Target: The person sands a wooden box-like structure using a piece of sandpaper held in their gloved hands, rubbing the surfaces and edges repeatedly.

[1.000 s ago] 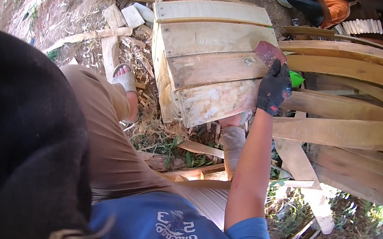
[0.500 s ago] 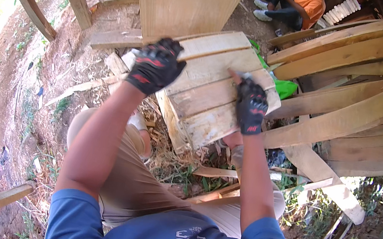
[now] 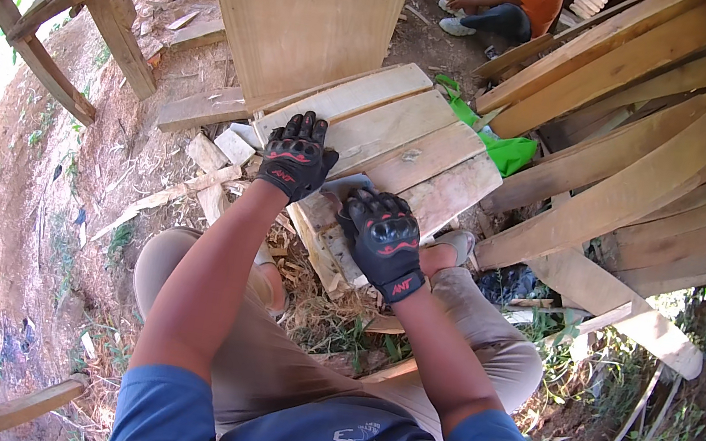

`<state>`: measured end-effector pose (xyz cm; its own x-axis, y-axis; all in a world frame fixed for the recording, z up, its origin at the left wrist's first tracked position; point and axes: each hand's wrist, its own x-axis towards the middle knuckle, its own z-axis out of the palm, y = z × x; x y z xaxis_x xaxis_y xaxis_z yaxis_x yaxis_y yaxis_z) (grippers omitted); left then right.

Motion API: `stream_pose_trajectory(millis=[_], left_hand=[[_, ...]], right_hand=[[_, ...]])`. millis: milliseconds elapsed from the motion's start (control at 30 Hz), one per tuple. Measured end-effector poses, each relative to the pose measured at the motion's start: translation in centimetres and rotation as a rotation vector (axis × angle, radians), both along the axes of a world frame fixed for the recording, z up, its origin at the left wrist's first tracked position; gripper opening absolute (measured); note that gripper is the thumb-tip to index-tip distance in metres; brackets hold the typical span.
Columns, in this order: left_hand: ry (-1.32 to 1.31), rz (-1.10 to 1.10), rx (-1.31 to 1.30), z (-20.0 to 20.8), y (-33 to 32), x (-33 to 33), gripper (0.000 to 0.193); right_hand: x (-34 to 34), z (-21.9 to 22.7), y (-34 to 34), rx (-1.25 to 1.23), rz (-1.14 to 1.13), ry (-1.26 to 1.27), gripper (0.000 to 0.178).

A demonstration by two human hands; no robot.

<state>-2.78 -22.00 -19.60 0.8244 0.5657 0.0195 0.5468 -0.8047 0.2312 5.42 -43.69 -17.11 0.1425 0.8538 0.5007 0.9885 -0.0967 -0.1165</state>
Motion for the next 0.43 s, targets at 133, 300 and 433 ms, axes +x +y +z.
stream_pose_trajectory(millis=[133, 300, 433], left_hand=[[0.045, 0.019, -0.022, 0.7, -0.1, 0.3, 0.072], [0.022, 0.016, -0.056, 0.5, -0.1, 0.1, 0.073], [-0.04, 0.015, -0.083, -1.1, 0.5, 0.0, 0.077]], right_hand=[[0.0, 1.4, 1.8, 0.007, -0.001, -0.013, 0.021], [0.8, 1.6, 2.5, -0.085, 0.028, -0.136, 0.026], [2.8, 3.3, 3.9, -0.46, 0.235, 0.19, 0.029]])
